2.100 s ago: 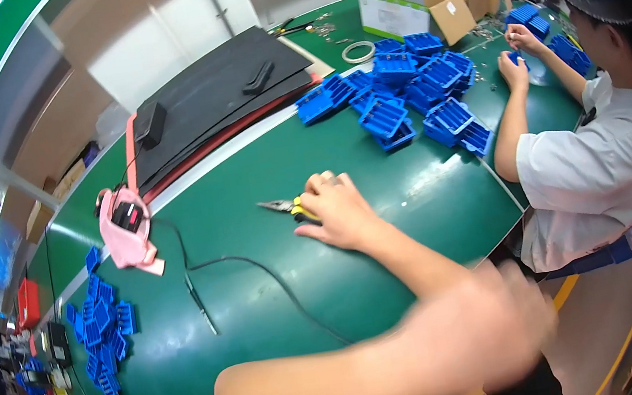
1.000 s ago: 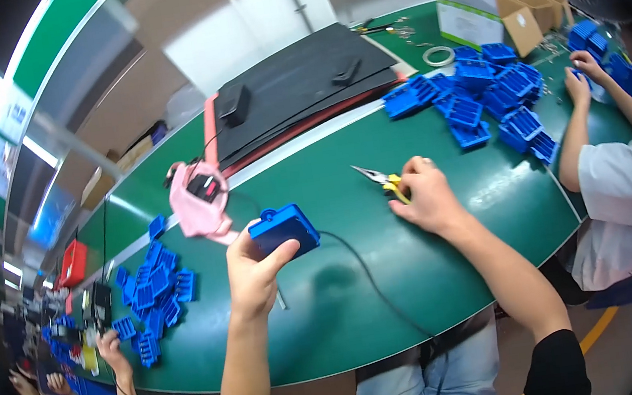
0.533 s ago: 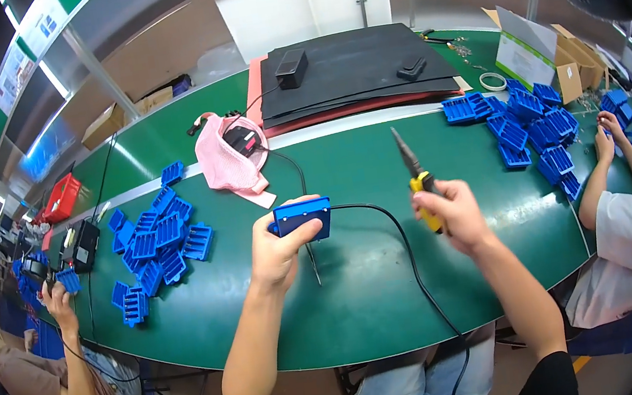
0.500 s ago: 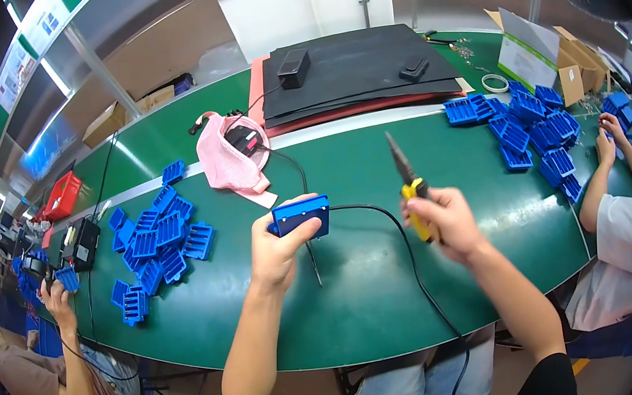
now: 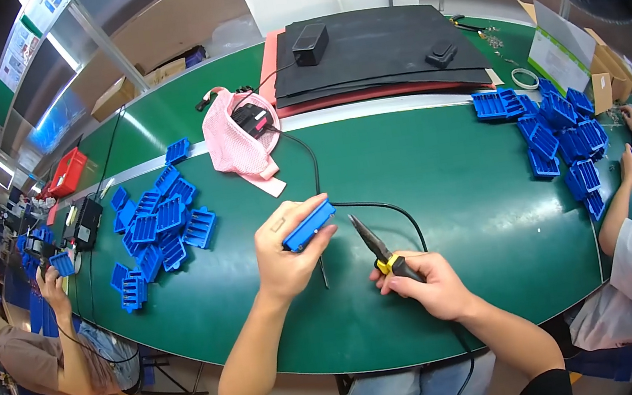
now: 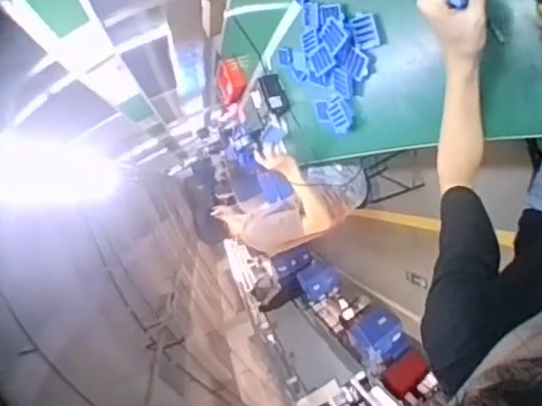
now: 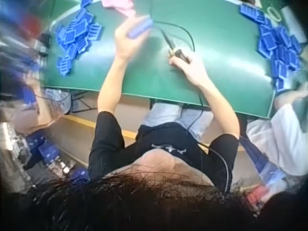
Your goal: Soldering internal components into a blue plastic housing at an assembly station.
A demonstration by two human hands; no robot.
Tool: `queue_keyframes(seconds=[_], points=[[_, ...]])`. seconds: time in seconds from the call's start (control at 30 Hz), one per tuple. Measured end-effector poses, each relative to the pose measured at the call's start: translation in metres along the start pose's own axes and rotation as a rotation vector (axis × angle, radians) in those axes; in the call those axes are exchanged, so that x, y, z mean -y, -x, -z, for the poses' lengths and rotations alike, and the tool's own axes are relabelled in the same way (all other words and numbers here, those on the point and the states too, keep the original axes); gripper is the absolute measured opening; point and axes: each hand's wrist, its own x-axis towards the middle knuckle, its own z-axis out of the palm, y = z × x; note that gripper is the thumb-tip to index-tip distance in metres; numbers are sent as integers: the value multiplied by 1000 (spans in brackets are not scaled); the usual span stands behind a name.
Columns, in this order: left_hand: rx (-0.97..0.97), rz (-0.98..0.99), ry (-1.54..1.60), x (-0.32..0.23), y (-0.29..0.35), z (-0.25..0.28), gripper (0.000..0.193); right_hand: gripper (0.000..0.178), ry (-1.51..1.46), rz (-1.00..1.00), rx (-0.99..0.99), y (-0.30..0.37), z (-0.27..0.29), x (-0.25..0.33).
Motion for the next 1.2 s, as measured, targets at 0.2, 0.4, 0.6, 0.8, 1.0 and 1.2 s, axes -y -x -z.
queue_keyframes(seconds=[0.2, 0.4, 0.6, 0.8, 1.0, 1.2], points=[[-14, -90, 25, 10, 3, -5, 38, 17, 23, -15, 49, 3, -2, 4], [-46, -121, 22, 9, 5, -5, 38, 12, 17, -56, 31, 2, -6, 9], [-31, -111, 17, 9, 5, -3, 37, 11, 81, -72, 17, 2, -5, 9], [-19, -137, 44, 10, 4, -5, 37, 13, 98, 60, -15, 1, -5, -1], [-7, -121, 39, 10, 5, -5, 37, 12, 81, 25, -31, 0, -7, 2], [-16, -118, 28, 10, 5, -6, 38, 15, 96, 30, -36, 1, -8, 3]])
